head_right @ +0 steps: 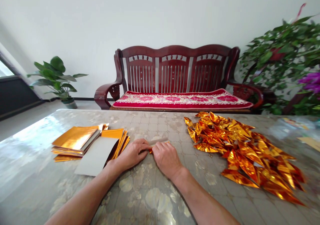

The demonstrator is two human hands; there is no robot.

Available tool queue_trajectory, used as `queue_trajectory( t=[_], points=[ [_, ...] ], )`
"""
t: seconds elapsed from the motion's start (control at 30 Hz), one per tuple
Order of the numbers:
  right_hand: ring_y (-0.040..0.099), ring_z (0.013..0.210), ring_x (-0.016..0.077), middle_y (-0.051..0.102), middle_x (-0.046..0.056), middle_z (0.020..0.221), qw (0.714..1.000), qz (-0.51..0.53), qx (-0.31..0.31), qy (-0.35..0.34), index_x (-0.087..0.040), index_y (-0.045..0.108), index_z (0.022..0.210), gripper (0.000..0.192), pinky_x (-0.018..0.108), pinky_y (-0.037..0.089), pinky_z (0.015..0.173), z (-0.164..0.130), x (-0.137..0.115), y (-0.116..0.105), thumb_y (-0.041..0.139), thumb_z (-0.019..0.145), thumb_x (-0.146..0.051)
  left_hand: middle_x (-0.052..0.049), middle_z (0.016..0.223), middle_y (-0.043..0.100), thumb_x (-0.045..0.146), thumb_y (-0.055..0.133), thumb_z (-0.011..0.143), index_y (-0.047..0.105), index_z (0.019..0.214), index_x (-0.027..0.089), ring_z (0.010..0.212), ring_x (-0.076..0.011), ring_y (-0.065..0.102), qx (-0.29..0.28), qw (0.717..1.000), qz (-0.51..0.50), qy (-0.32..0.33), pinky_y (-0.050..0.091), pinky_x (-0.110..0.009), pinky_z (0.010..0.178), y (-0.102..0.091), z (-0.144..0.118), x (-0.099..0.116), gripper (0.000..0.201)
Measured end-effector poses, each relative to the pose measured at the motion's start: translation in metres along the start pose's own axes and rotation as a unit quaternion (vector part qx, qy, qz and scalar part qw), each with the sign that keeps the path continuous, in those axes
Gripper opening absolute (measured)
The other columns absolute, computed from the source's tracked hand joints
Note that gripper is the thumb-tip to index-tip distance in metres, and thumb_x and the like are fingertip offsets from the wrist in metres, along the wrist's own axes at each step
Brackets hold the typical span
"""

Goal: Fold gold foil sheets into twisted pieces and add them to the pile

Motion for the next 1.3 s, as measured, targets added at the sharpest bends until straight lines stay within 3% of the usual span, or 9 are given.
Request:
queue_trajectory(
  t=[0.13, 0.23, 0.5, 0.63, 0.73, 0.8, 1.3],
  points=[
    [0.056, 0.077, 0.0178, 0.062, 0.003, 0.079, 0.999, 0.033, 0.001, 0.023, -0.019, 0.060, 0.080, 0.017, 0.031, 0.034, 0.071, -0.002, 0.005, -0.003, 0.052, 0.095, -0.018, -0.003, 0.094, 0.069, 0.024, 0.054, 0.093, 0.075, 0.097, 0.025, 0.093, -0.0169, 0.063, 0.019, 0.998, 0.055, -0.005, 0.046, -0.025, 0.085, 0.006, -0.001, 0.005, 0.021],
    [0.055, 0.082, 0.0177, 0.063, 0.002, 0.084, 0.995, 0.085, -0.006, 0.047, -0.020, 0.059, 0.083, 0.008, 0.030, 0.036, 0.073, -0.005, 0.004, -0.007, 0.058, 0.090, -0.017, -0.003, 0.089, 0.068, 0.027, 0.052, 0.095, 0.074, 0.090, 0.023, 0.089, -0.0169, 0.063, 0.035, 0.996, 0.082, -0.026, 0.045, -0.025, 0.080, 0.012, -0.001, 0.010, 0.023],
    [0.055, 0.087, 0.0189, 0.063, 0.002, 0.086, 0.991, 0.111, -0.017, 0.071, -0.021, 0.061, 0.080, 0.012, 0.030, 0.039, 0.075, -0.006, 0.006, -0.005, 0.062, 0.092, -0.024, 0.000, 0.075, 0.066, 0.028, 0.054, 0.093, 0.070, 0.074, 0.020, 0.076, -0.0136, 0.062, 0.080, 0.993, -0.044, -0.069, 0.044, -0.023, 0.073, 0.015, 0.000, 0.005, 0.026],
    [0.056, 0.087, 0.0180, 0.064, 0.001, 0.089, 0.989, 0.130, -0.017, 0.075, -0.022, 0.064, 0.084, 0.008, 0.029, 0.040, 0.075, -0.005, 0.007, -0.006, 0.062, 0.092, -0.023, -0.002, 0.087, 0.070, 0.028, 0.056, 0.090, 0.072, 0.093, 0.020, 0.079, -0.0149, 0.063, 0.145, 0.977, -0.070, -0.143, 0.045, -0.024, 0.074, 0.011, 0.001, 0.001, 0.018],
    [0.057, 0.088, 0.0181, 0.065, 0.001, 0.090, 0.988, 0.129, -0.020, 0.080, -0.022, 0.064, 0.084, 0.008, 0.029, 0.040, 0.076, -0.004, 0.006, -0.008, 0.062, 0.092, -0.023, 0.000, 0.090, 0.073, 0.033, 0.062, 0.085, 0.066, 0.114, 0.022, 0.072, -0.0150, 0.064, 0.112, 0.971, -0.071, -0.198, 0.045, -0.024, 0.067, 0.011, 0.003, 0.002, 0.032],
    [0.057, 0.088, 0.0184, 0.065, 0.002, 0.089, 0.988, 0.124, -0.024, 0.085, -0.021, 0.064, 0.083, 0.010, 0.029, 0.040, 0.076, -0.004, 0.006, -0.008, 0.061, 0.092, -0.023, 0.001, 0.086, 0.075, 0.036, 0.064, 0.083, 0.064, 0.119, 0.024, 0.071, -0.0156, 0.066, 0.080, 0.971, -0.063, -0.217, 0.044, -0.024, 0.064, 0.011, 0.004, 0.004, 0.038],
    [0.056, 0.088, 0.0190, 0.063, 0.003, 0.087, 0.983, 0.114, -0.031, 0.143, -0.021, 0.063, 0.079, 0.016, 0.030, 0.039, 0.075, 0.002, 0.003, 0.000, 0.057, 0.093, -0.023, 0.002, 0.080, 0.075, 0.033, 0.059, 0.085, 0.070, 0.109, 0.026, 0.072, -0.0160, 0.067, 0.066, 0.967, -0.033, -0.244, 0.036, -0.024, 0.060, 0.010, 0.007, 0.008, 0.027]
  ],
)
Point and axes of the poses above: each hand's wrist, its own z-axis towards the middle knuckle, its own y-axis out of the palm, x = y × z, the point moved 1 cm from there along z, towards the middle knuckle
